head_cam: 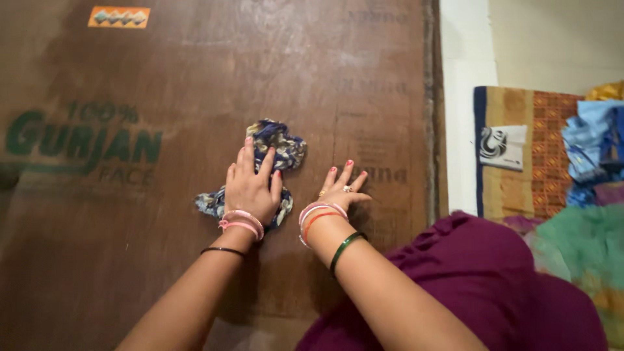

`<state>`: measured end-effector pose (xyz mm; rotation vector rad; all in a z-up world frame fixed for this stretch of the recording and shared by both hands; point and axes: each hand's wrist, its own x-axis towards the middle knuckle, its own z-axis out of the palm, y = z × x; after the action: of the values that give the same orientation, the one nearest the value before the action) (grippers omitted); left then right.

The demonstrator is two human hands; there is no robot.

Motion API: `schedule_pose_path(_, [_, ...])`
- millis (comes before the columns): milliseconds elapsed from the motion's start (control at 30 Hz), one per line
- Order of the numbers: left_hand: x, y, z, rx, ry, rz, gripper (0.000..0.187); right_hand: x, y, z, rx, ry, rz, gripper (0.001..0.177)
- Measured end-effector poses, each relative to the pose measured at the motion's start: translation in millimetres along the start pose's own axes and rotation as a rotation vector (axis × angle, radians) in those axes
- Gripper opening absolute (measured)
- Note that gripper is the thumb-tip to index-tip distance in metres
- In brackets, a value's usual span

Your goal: The person wipes a wooden table surface with a patterned cloth. They move a metal cup and a small orange packet aside to clean underneath them, then return them to the table.

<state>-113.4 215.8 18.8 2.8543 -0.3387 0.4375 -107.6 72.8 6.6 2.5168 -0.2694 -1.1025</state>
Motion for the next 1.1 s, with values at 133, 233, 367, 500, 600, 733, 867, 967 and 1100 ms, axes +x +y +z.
schedule_pose_path(133, [-2, -1, -2, -0.019, 0.000, 0.007, 0.051, 11, -27, 14, -0.275, 0.030, 0.138, 0.111])
schedule_pose_path(233, [0, 1, -3, -0.032, 0.020, -0.007, 0.049, -2, -32, 6, -0.341, 0.009, 0.065, 0.105])
schedule_pose_path(367, [6, 3, -13, -0.032, -0.016, -0.021, 0.051, -14, -41, -24, -0.366, 0.020, -0.057, 0.097])
schedule_pose_path(500, [10, 4, -15, -0.028, 0.000, -0.024, 0.050, -16, -45, -33, -0.402, -0.001, -0.123, 0.089])
schedule_pose_path(600, [8, 6, -18, -0.038, -0.002, -0.030, 0.050, -16, -41, -33, -0.412, -0.031, -0.117, 0.084])
schedule_pose_path(733, [8, 4, -13, -0.056, 0.017, -0.037, 0.050, -10, -34, -41, -0.385, -0.050, -0.085, 0.078])
schedule_pose_path(867, [4, 1, -6, -0.065, 0.037, -0.046, 0.051, -25, -33, -47, -0.376, -0.052, -0.121, 0.073])
schedule_pose_path(967, [1, -3, 1, -0.061, 0.047, -0.043, 0.049, -45, -18, -41, -0.393, -0.068, -0.176, 0.069])
schedule_pose_path(1100, [-4, -4, 5, 0.002, 0.057, -0.064, 0.048, -54, 15, -21, -0.236, 0.192, -0.349, 0.066])
